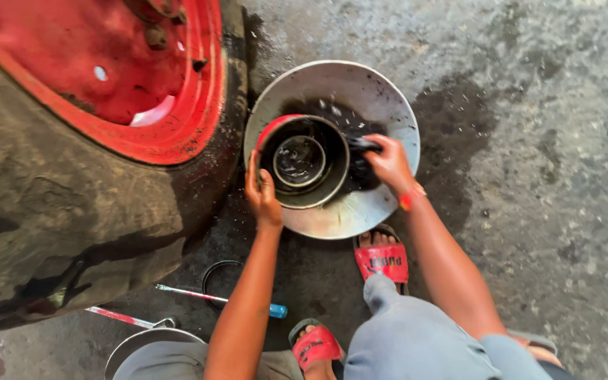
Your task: The person cleans a red metal filter housing and its internal components by scrubbing them with a cloth dipped in oil inside a metal basin, then wiping the surfaces and reassembling the parts.
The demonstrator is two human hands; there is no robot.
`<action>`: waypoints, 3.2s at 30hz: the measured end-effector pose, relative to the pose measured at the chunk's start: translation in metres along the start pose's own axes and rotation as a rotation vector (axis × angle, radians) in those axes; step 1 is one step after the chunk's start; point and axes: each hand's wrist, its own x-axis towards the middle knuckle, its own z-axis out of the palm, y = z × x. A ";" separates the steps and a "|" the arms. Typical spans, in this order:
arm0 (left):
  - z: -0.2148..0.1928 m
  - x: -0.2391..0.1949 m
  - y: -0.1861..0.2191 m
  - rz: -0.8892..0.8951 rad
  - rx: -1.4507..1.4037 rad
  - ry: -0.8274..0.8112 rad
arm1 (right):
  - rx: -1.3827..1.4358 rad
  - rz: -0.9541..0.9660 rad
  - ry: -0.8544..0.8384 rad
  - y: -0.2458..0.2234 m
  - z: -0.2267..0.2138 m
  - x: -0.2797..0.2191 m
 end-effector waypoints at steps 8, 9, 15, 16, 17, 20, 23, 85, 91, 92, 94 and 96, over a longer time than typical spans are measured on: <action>0.022 -0.018 0.013 0.047 0.233 0.066 | 0.396 0.011 -0.096 -0.067 0.030 -0.029; 0.024 -0.021 0.016 0.054 0.285 0.073 | 0.372 0.134 -0.122 -0.073 0.045 -0.025; 0.031 -0.032 0.025 0.112 0.318 0.000 | 0.625 0.320 -0.315 -0.084 0.088 -0.010; 0.030 -0.033 0.027 0.092 0.304 -0.011 | 0.699 0.345 -0.346 -0.084 0.089 -0.009; 0.030 -0.033 0.028 0.071 0.289 -0.022 | 0.656 0.335 -0.341 -0.084 0.089 -0.009; 0.028 -0.035 0.032 0.056 0.262 -0.046 | 0.573 0.299 -0.354 -0.086 0.086 -0.007; 0.026 -0.033 0.037 0.078 0.281 -0.056 | 0.535 0.234 -0.384 -0.087 0.084 -0.004; -0.011 -0.014 0.015 -0.857 -1.149 -0.429 | -0.908 0.069 -0.392 0.018 0.064 -0.015; -0.007 -0.006 0.007 -0.717 -0.715 -0.234 | -0.144 -0.300 -0.094 0.056 0.045 -0.013; -0.007 -0.003 0.010 -0.656 -0.468 -0.166 | -0.106 -0.184 -0.174 0.062 0.041 -0.009; -0.001 0.006 0.020 -0.356 -0.180 -0.158 | -0.035 0.051 -0.315 0.070 0.029 0.000; 0.002 0.010 0.033 0.102 -0.090 -0.249 | 0.162 0.331 -0.344 0.069 0.017 -0.003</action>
